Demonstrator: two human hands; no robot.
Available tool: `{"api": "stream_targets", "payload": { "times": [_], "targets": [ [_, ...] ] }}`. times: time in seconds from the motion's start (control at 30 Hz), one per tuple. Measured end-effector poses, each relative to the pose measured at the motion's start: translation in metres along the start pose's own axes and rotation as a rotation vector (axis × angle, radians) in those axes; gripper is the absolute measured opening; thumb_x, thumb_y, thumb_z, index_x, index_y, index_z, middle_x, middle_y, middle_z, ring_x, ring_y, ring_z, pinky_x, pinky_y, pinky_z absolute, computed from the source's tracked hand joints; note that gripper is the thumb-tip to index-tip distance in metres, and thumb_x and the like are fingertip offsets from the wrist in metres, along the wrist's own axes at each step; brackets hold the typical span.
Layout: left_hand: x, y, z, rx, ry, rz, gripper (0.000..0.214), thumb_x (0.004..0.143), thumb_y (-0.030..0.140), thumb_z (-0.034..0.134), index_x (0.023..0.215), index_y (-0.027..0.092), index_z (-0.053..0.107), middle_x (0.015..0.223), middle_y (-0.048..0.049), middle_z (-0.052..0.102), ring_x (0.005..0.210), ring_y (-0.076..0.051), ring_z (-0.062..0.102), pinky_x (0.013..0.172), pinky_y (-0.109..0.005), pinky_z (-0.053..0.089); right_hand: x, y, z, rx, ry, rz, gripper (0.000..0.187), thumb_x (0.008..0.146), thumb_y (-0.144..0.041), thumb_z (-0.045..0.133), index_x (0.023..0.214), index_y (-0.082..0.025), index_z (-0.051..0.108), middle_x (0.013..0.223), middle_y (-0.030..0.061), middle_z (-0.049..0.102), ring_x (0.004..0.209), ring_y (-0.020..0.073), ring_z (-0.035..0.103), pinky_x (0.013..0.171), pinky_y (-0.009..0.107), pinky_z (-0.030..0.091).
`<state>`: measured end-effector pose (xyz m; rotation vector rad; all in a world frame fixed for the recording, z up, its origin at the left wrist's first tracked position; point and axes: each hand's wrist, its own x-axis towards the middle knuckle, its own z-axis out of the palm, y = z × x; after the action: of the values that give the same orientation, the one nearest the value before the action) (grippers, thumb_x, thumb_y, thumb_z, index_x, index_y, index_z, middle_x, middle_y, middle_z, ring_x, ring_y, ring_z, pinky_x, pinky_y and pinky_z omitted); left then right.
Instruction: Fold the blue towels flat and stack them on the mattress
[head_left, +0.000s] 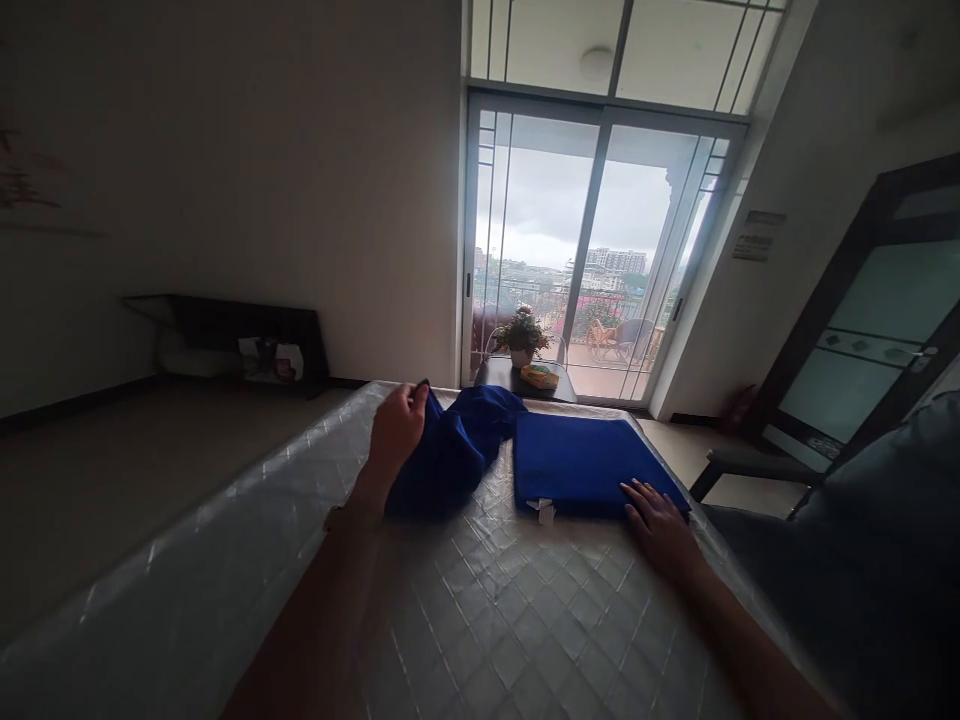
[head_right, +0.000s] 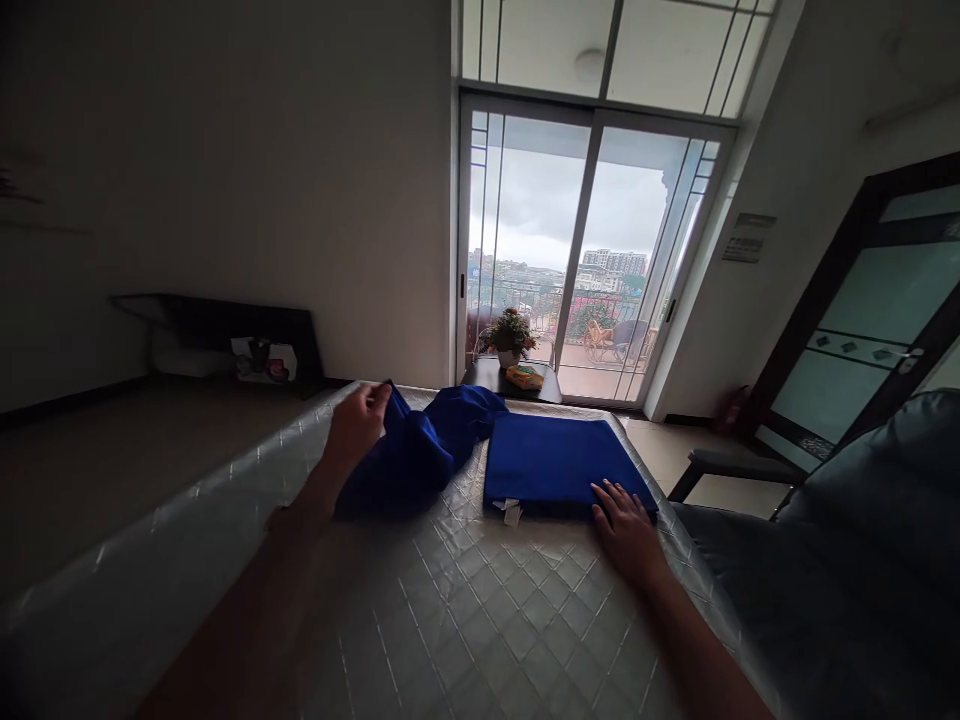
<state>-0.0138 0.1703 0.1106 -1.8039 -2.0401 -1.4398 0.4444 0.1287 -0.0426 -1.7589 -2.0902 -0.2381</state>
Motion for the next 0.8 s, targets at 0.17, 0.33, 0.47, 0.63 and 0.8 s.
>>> {"api": "stream_targets", "payload": {
  "times": [0.17, 0.33, 0.47, 0.63, 0.8],
  "targets": [
    [-0.001, 0.04, -0.057, -0.275, 0.504, 0.178, 0.034, 0.096, 0.046, 0.04, 0.082, 0.02, 0.057, 0.091, -0.0055, 0.062, 0.086, -0.017, 0.06, 0.074, -0.028, 0.048, 0.0, 0.002, 0.0, 0.003, -0.001, -0.011, 0.052, 0.098, -0.047, 0.026, 0.141, -0.026, 0.047, 0.15, 0.0056, 0.043, 0.141, 0.024, 0.034, 0.116, 0.051, 0.025],
    [-0.006, 0.05, -0.057, -0.243, 0.326, 0.149, 0.029, 0.09, 0.045, 0.052, 0.077, 0.02, 0.058, 0.076, 0.0003, 0.059, 0.071, -0.014, 0.058, 0.071, -0.027, 0.046, 0.0, 0.003, 0.002, -0.01, 0.019, -0.024, 0.051, 0.097, -0.046, 0.028, 0.141, -0.026, 0.048, 0.149, 0.0068, 0.045, 0.14, 0.0245, 0.035, 0.115, 0.051, 0.027],
    [-0.001, 0.044, -0.068, -0.397, 0.687, -0.058, 0.025, 0.092, 0.038, 0.05, 0.079, 0.018, 0.057, 0.072, 0.003, 0.054, 0.072, -0.012, 0.056, 0.075, -0.026, 0.046, 0.0, 0.003, 0.003, -0.026, 0.01, -0.034, 0.052, 0.097, -0.044, 0.028, 0.141, -0.024, 0.047, 0.149, 0.0073, 0.044, 0.14, 0.0248, 0.035, 0.114, 0.051, 0.028],
    [-0.015, 0.064, -0.121, -0.577, 1.068, 0.088, 0.023, 0.095, 0.035, 0.046, 0.083, 0.016, 0.051, 0.079, 0.0039, 0.054, 0.086, -0.011, 0.06, 0.089, -0.032, 0.048, -0.001, -0.005, -0.01, -0.115, 0.072, -0.039, 0.05, 0.093, -0.038, 0.034, 0.136, -0.02, 0.053, 0.146, 0.0095, 0.048, 0.138, 0.0277, 0.037, 0.115, 0.052, 0.026],
    [-0.039, 0.085, -0.148, -0.612, 0.938, 0.185, 0.028, 0.1, 0.038, 0.036, 0.102, 0.016, 0.052, 0.096, 0.0024, 0.062, 0.112, -0.019, 0.061, 0.097, -0.042, 0.048, -0.002, -0.093, -0.041, -0.011, 0.035, -0.16, 0.042, 0.093, -0.033, 0.039, 0.128, -0.025, 0.061, 0.138, 0.0098, 0.055, 0.13, 0.0311, 0.045, 0.11, 0.054, 0.032]
  ]
}}
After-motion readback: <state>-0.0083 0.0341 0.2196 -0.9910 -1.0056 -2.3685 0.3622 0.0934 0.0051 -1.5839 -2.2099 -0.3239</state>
